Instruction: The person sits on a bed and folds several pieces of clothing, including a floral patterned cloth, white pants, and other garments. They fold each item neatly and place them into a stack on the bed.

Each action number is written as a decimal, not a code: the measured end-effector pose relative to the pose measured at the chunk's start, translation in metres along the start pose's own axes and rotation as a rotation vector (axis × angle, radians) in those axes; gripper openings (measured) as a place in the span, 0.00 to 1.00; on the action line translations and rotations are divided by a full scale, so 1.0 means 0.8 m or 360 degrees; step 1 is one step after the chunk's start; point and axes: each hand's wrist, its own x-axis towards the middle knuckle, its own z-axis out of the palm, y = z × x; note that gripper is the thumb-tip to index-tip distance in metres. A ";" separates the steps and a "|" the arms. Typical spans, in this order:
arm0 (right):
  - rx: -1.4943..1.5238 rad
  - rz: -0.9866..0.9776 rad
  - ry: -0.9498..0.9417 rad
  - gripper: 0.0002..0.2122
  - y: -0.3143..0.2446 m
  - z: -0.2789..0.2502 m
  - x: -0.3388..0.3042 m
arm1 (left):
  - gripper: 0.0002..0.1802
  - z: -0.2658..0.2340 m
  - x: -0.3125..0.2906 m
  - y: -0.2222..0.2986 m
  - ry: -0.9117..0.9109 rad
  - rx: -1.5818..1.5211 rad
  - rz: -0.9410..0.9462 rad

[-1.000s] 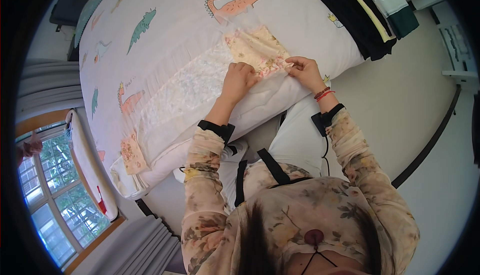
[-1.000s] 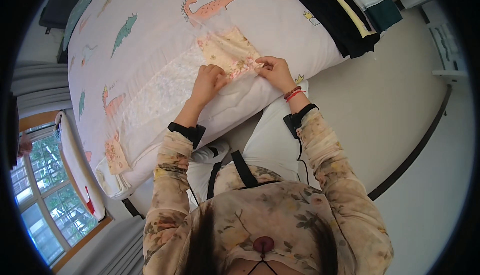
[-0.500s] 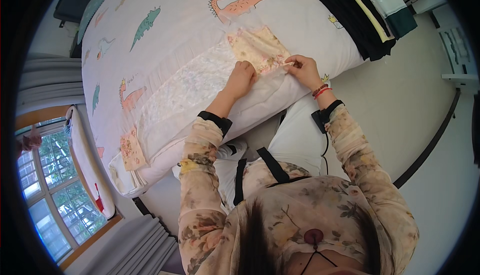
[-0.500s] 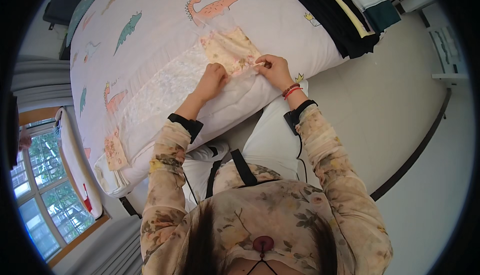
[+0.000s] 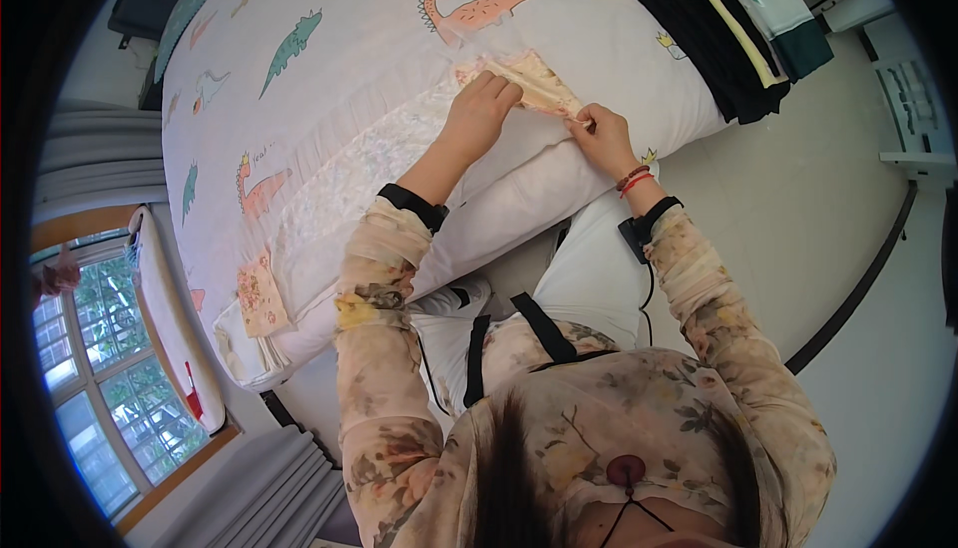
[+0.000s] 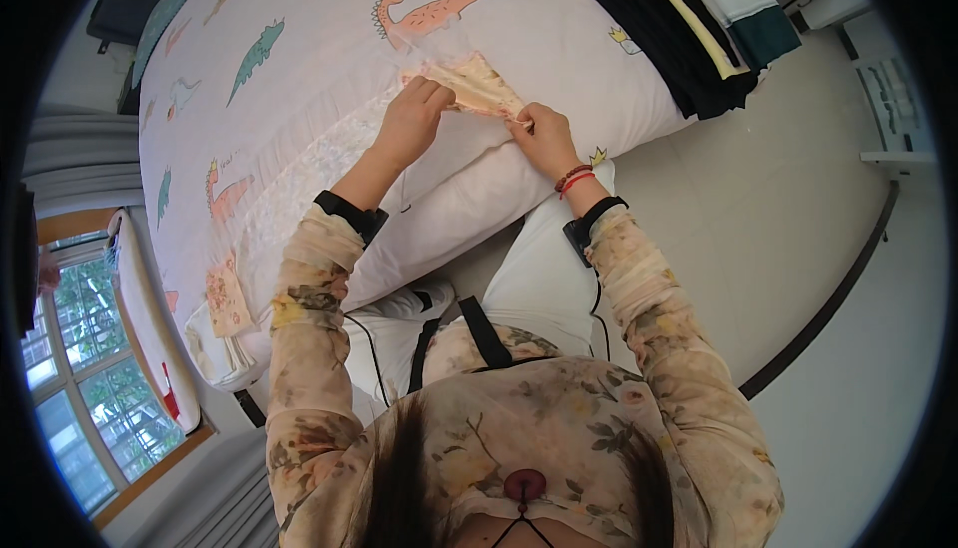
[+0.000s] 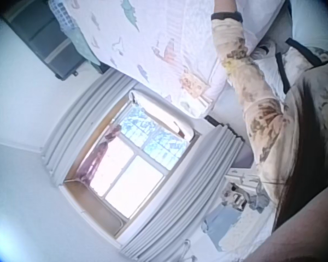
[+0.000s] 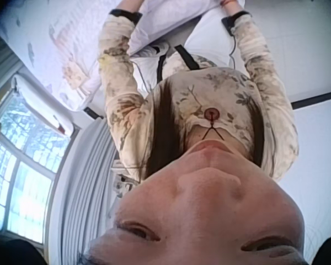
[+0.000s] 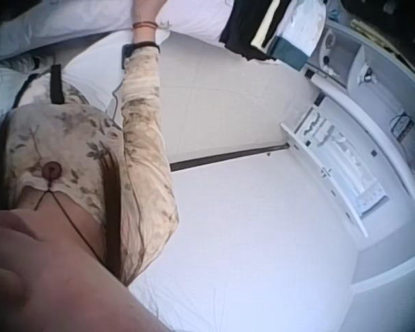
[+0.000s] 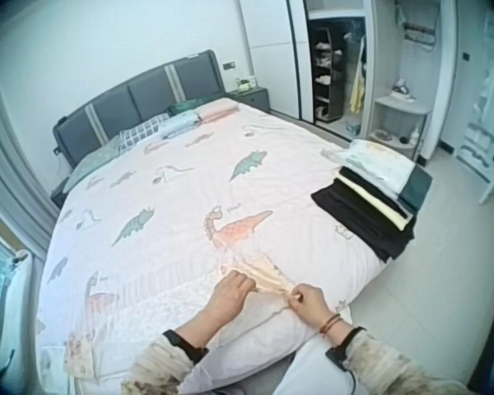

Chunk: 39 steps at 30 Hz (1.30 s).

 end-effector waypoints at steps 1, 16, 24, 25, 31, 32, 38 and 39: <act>-0.0028 -0.0036 0.0025 0.09 0.001 0.002 0.001 | 0.06 0.000 0.002 0.000 0.0043 0.0088 0.0050; -0.0018 -0.0134 0.0097 0.06 0.004 0.007 0.000 | 0.35 0.074 -0.098 0.100 -0.0233 0.0011 -0.0405; -0.0068 -0.0192 0.0228 0.05 0.008 0.009 0.000 | 0.33 0.080 -0.102 0.080 -0.0001 0.0198 -0.0489; -0.0048 -0.0211 0.0241 0.05 0.008 0.010 -0.001 | 0.32 0.082 -0.102 0.079 0.0005 0.0200 -0.0489; -0.0468 -0.0747 0.0341 0.05 0.005 0.002 0.002 | 0.25 0.096 -0.096 0.063 -0.0026 0.0088 -0.0482; -0.0549 -0.0845 0.0302 0.06 0.003 -0.001 0.005 | 0.24 0.100 -0.097 0.060 -0.0012 -0.0007 -0.0483; -0.0336 -0.0635 -0.0182 0.15 -0.015 0.007 0.017 | 0.23 0.126 -0.106 0.065 -0.0062 -0.0134 -0.0528; -0.0341 -0.0601 -0.0228 0.16 -0.018 0.009 0.021 | 0.24 0.122 -0.104 0.069 -0.0166 0.0011 -0.0471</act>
